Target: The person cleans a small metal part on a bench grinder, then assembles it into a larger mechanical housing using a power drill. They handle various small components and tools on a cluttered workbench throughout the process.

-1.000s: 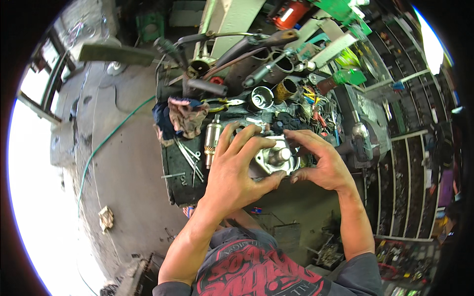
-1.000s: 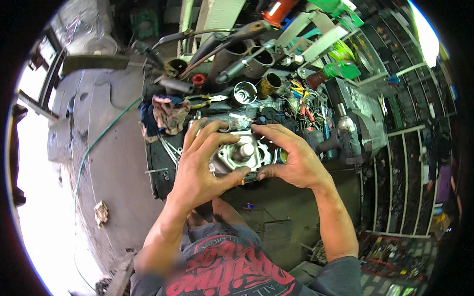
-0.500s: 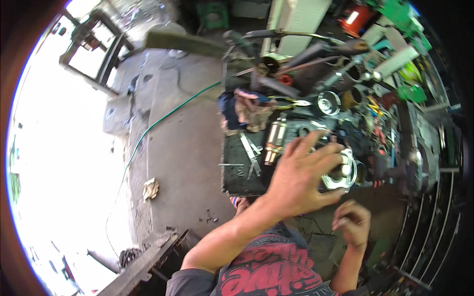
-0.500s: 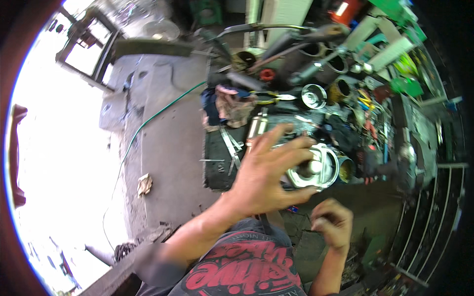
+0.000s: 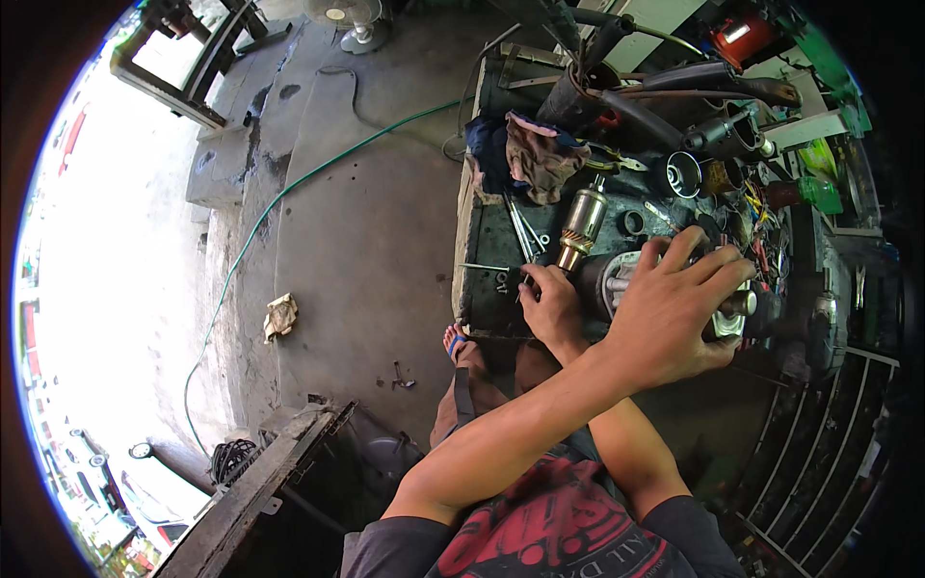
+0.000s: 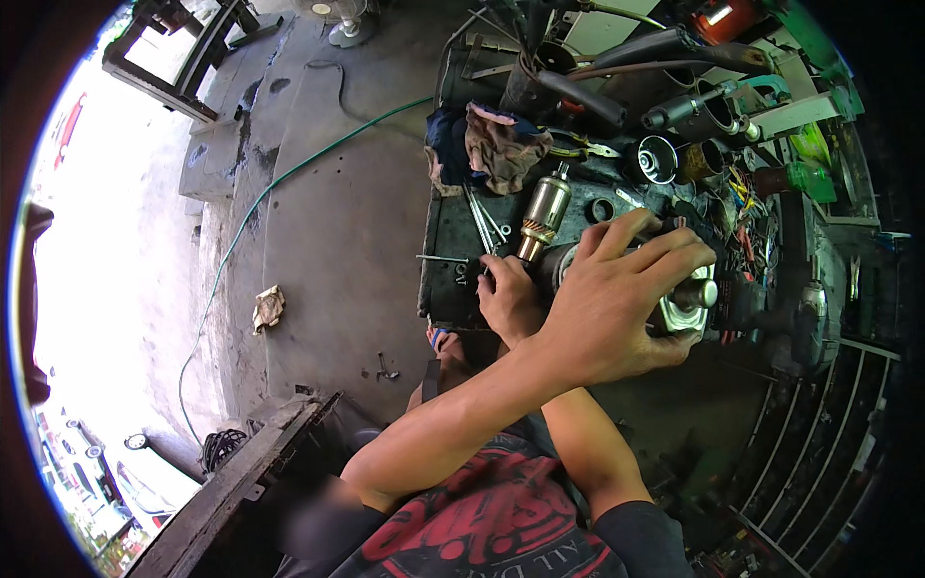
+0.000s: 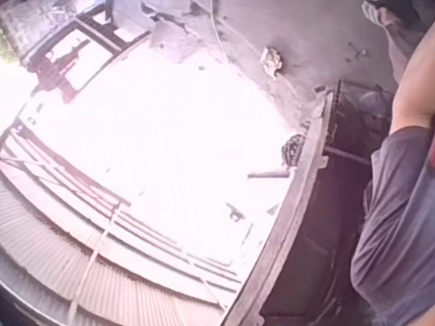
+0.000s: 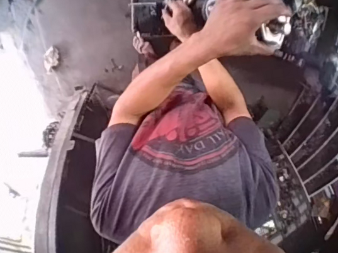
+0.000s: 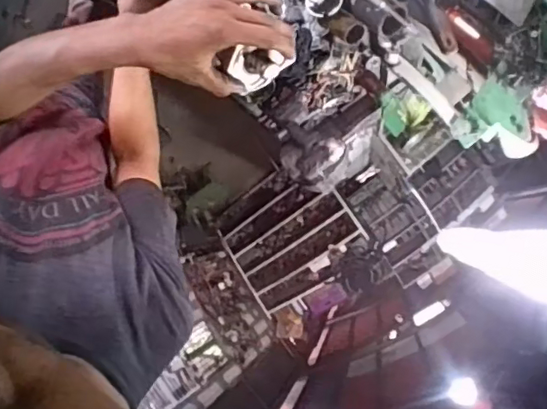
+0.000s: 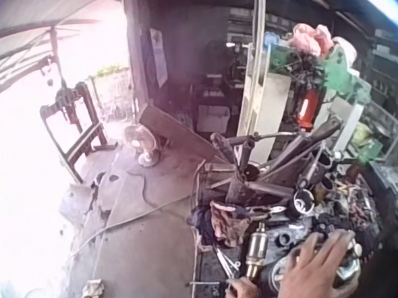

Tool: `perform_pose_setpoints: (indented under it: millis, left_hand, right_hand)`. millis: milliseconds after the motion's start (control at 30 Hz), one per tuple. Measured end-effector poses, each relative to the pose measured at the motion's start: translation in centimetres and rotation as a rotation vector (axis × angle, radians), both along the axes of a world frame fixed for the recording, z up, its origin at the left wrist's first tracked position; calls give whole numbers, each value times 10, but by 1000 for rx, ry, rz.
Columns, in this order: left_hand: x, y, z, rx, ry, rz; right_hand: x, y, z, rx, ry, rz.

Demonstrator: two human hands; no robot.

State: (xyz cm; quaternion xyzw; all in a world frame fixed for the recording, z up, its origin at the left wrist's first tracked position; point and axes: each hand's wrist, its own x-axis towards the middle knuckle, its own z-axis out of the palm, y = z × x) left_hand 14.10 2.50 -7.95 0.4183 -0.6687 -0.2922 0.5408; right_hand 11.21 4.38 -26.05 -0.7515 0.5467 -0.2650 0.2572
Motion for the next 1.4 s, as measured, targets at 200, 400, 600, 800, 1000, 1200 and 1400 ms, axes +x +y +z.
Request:
perform_pose_setpoints:
  millis: [200,400,600,800,1000,1200,1400]
  left_hand:
    - [1,0,0,5,46,-4]
    - [0,0,-2,3,51,9]
    - [0,-1,-3,9,45,-6]
    - [4,-2,-1,40,39,-31]
    - [5,-3,0,56,14,-43]
    - [4,-3,8,76,-40,-44]
    - [3,-3,12,29,-62,11]
  right_hand:
    - [1,14,0,-11,11,-44]
    - [23,29,-1,34,4,-118]
    - [16,41,-4,52,-165,-148]
    - [-69,117,120,359,-323,-171]
    - [-166,73,272,-56,-378,-345]
    - [-182,-22,289,-99,-68,-137]
    - [-165,-53,290,-223,121,82]
